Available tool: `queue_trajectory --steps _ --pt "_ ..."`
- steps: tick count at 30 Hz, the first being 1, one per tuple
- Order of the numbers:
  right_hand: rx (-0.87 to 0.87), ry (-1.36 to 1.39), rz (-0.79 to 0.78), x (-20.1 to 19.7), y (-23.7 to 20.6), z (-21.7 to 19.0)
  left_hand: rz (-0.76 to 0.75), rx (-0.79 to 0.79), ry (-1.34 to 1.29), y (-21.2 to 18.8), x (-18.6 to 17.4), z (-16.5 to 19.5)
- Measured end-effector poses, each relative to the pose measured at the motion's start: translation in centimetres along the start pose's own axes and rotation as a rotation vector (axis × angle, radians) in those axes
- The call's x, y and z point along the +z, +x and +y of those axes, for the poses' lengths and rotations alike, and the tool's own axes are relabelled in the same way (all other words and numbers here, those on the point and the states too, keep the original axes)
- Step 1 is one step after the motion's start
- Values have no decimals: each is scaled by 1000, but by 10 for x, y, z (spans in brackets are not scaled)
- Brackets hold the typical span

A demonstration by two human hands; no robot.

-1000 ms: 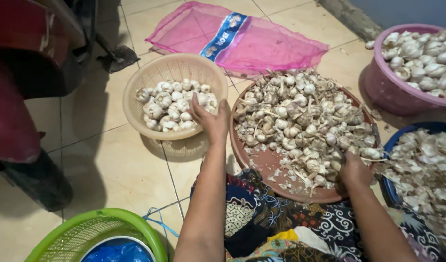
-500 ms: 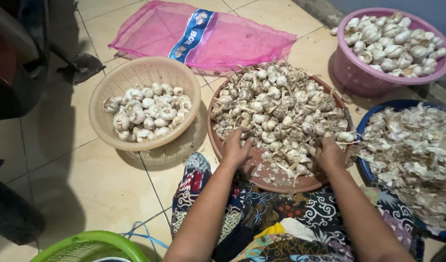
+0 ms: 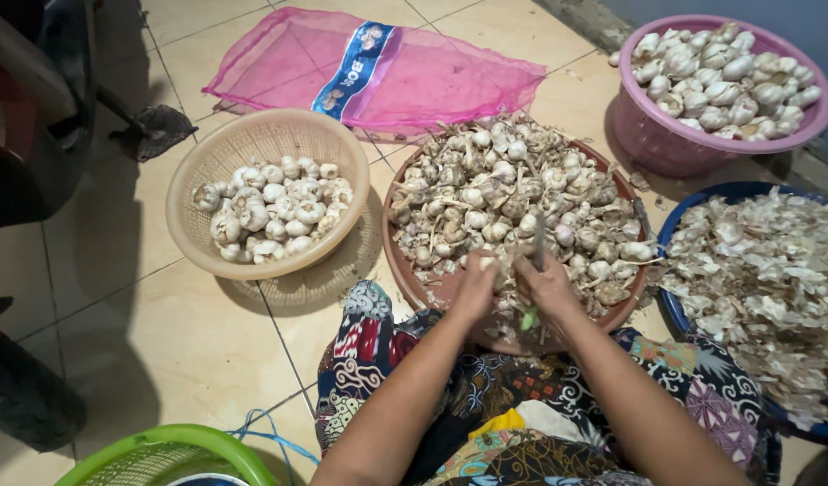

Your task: The person sits on the floor trimming dried roots and stems off garlic bulbs with a small knife, working one bulb at a time from a large tray. Trimmed bulbs are placed into a plastic basket beside them, while untrimmed bulbs remain in a pink basin and peels accumulate in another basin.

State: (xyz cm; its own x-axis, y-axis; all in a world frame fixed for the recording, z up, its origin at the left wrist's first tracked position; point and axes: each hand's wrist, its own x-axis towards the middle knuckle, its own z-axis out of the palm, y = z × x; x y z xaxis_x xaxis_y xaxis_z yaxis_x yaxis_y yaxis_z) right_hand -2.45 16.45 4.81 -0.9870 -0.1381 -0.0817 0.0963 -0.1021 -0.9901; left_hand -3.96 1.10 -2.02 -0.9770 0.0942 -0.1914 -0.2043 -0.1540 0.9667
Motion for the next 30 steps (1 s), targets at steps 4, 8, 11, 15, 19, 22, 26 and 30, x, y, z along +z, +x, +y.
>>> queue_trajectory --steps 4,8,11,15,19,22,26,30 --pt "-22 -153 -9 2 -15 -12 61 72 -3 6 -23 1" --pt "-118 -605 -96 10 -29 -10 -42 168 133 1 -13 -10" --pt "-235 -798 -41 12 -31 -9 -38 378 167 -4 -5 -15" --pt "-236 -961 -83 11 -27 -11 -59 67 -93 -10 -7 -14" --pt "-278 -940 -61 11 -22 -6 -44 62 -58 -11 -7 -17" --pt "-246 -807 -60 12 -15 5 13 674 280 -12 -8 -20" --pt "-400 -605 -2 15 0 16 -45 408 339 -21 -4 -11" --pt "224 -65 110 14 14 7 -173 324 472 -39 11 3"
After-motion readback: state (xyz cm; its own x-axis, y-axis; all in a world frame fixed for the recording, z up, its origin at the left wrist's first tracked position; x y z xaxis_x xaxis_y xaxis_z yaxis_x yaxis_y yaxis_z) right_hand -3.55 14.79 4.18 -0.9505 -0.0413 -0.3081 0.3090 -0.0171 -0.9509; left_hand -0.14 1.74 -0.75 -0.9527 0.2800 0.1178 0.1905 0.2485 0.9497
